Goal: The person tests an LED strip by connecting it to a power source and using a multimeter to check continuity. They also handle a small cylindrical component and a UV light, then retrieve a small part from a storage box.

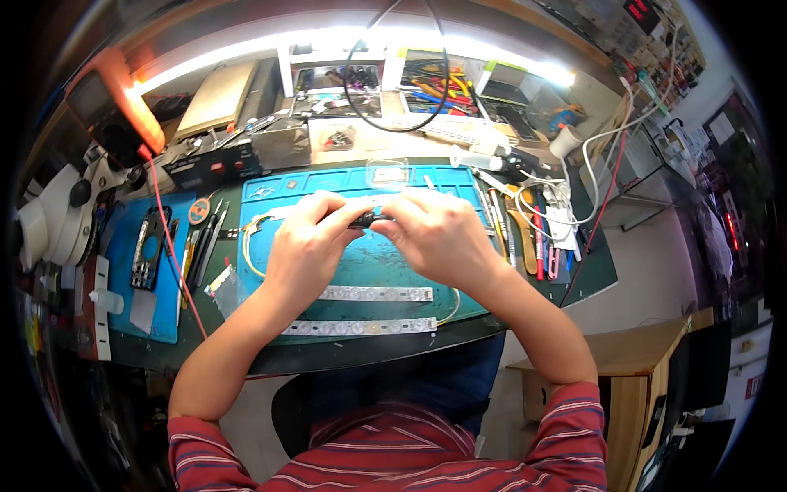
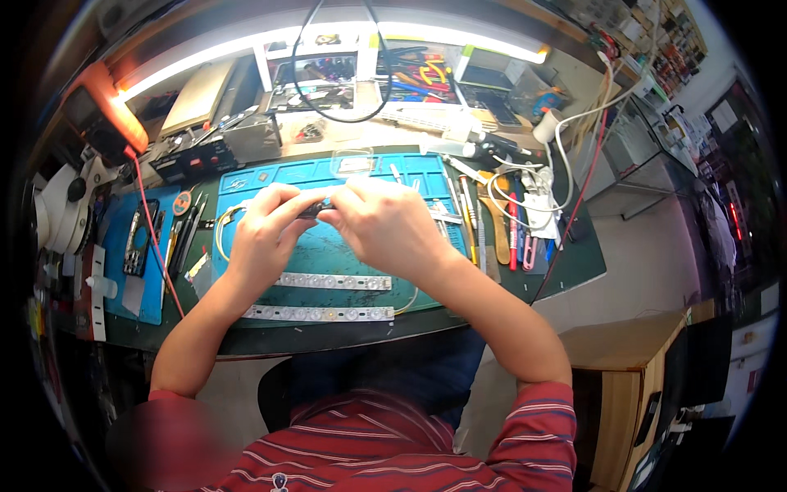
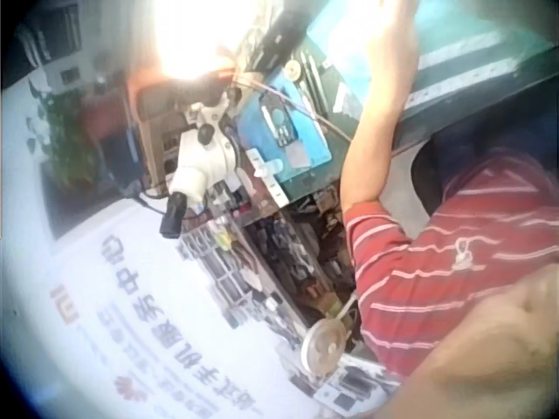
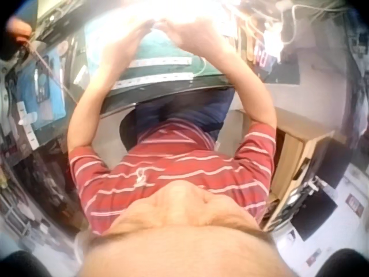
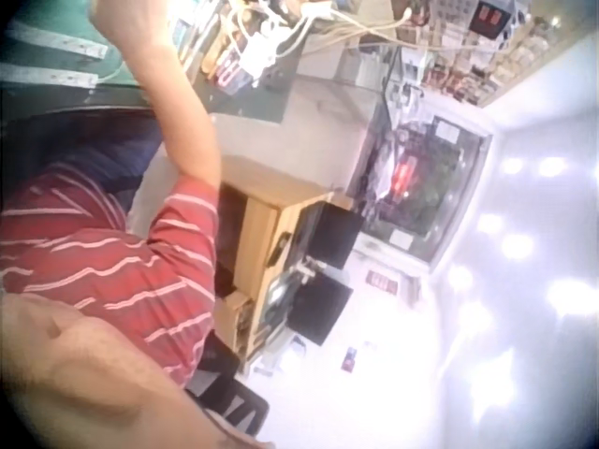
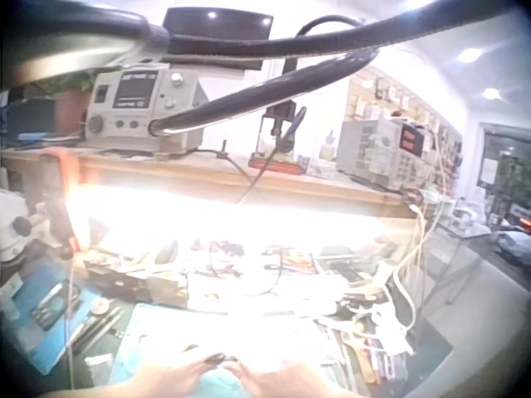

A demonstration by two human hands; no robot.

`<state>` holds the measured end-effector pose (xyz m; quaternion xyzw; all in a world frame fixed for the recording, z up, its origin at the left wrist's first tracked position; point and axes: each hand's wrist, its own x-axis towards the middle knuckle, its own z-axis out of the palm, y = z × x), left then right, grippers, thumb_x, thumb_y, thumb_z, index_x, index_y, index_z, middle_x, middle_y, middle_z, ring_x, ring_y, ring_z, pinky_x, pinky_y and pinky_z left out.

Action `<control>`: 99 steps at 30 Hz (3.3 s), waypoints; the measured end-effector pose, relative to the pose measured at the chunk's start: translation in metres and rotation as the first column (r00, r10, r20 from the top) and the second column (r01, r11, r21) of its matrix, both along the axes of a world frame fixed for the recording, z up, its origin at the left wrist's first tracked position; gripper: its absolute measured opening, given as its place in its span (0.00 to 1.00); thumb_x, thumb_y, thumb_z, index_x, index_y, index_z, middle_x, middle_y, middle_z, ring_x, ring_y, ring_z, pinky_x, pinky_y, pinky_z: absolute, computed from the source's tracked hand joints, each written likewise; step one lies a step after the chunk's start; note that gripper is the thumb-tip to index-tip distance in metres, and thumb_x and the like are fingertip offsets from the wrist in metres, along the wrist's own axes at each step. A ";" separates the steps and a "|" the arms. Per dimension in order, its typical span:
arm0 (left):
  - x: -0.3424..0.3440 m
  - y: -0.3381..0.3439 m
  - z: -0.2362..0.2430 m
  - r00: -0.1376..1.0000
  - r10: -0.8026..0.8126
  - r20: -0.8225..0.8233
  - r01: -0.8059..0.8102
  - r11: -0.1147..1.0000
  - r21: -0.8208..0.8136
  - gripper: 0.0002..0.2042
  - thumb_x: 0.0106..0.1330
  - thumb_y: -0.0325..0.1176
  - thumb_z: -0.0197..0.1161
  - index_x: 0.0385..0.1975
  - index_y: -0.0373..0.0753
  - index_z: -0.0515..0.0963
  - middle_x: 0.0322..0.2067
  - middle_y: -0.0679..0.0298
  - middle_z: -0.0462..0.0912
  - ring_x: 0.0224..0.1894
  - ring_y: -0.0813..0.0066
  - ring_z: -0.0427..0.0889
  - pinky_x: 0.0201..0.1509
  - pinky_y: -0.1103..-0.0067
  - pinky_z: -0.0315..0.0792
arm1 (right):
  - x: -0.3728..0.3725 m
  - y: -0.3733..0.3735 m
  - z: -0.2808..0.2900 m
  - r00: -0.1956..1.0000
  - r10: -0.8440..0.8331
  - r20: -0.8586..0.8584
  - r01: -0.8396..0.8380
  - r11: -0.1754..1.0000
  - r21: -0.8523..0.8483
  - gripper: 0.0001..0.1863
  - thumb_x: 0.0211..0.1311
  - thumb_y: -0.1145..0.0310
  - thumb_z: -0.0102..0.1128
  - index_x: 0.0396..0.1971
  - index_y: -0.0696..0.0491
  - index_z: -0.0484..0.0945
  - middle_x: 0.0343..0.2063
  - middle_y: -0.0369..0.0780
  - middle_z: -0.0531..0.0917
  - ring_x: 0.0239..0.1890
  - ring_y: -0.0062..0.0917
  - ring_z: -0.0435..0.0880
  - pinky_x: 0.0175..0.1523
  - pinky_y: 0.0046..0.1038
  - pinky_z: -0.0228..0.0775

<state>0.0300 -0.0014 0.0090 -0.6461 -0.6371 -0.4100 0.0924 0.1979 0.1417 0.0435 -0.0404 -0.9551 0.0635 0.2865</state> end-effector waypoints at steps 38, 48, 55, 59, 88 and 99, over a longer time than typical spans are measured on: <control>0.012 -0.022 0.024 0.951 0.142 -0.275 -0.164 0.985 -0.057 0.29 0.67 0.41 0.71 0.64 0.32 0.75 0.54 0.53 0.81 0.54 0.54 0.79 0.57 0.61 0.73 | 0.009 0.353 0.025 0.299 -0.808 -0.508 0.633 0.566 -0.528 0.18 0.63 0.59 0.70 0.44 0.58 0.88 0.33 0.43 0.92 0.37 0.33 0.92 0.46 0.34 0.81; 0.005 -0.018 0.025 0.964 0.118 -0.237 -0.157 0.976 -0.150 0.29 0.70 0.41 0.68 0.65 0.30 0.72 0.53 0.50 0.80 0.54 0.50 0.79 0.60 0.57 0.73 | 0.003 0.451 0.044 0.434 -0.683 -0.588 0.820 0.569 -0.056 0.21 0.65 0.54 0.67 0.47 0.55 0.86 0.40 0.45 0.90 0.45 0.40 0.90 0.50 0.40 0.79; 0.007 -0.018 0.027 0.974 0.084 -0.211 -0.131 0.967 -0.218 0.32 0.68 0.39 0.70 0.67 0.28 0.69 0.54 0.46 0.79 0.55 0.46 0.78 0.64 0.55 0.71 | 0.009 0.458 0.044 0.458 -0.694 -0.556 0.825 0.564 -0.024 0.22 0.65 0.53 0.66 0.49 0.54 0.86 0.43 0.45 0.89 0.47 0.41 0.88 0.52 0.43 0.77; 0.006 -0.016 0.024 0.968 0.126 -0.218 -0.170 0.965 -0.199 0.29 0.68 0.40 0.70 0.64 0.30 0.73 0.53 0.51 0.81 0.53 0.53 0.81 0.62 0.57 0.74 | 0.010 0.458 0.043 0.466 -0.696 -0.546 0.824 0.566 -0.019 0.22 0.65 0.52 0.66 0.49 0.53 0.85 0.44 0.45 0.89 0.48 0.42 0.87 0.53 0.45 0.76; 0.008 -0.014 0.019 0.983 0.093 -0.159 -0.129 0.965 -0.227 0.34 0.61 0.35 0.74 0.66 0.28 0.70 0.52 0.50 0.81 0.52 0.53 0.80 0.62 0.57 0.73 | -0.008 0.450 0.032 0.507 -0.697 -0.508 0.821 0.570 0.037 0.26 0.65 0.47 0.63 0.55 0.49 0.83 0.53 0.46 0.86 0.57 0.47 0.82 0.60 0.56 0.69; 0.052 -0.047 0.052 0.948 -0.317 0.018 0.280 0.860 0.427 0.09 0.77 0.33 0.58 0.53 0.45 0.75 0.38 0.65 0.86 0.34 0.72 0.86 0.34 0.76 0.85 | -0.001 0.304 0.036 0.480 -0.828 -0.290 0.877 0.459 0.139 0.31 0.67 0.43 0.62 0.60 0.50 0.79 0.58 0.47 0.81 0.63 0.48 0.75 0.66 0.56 0.61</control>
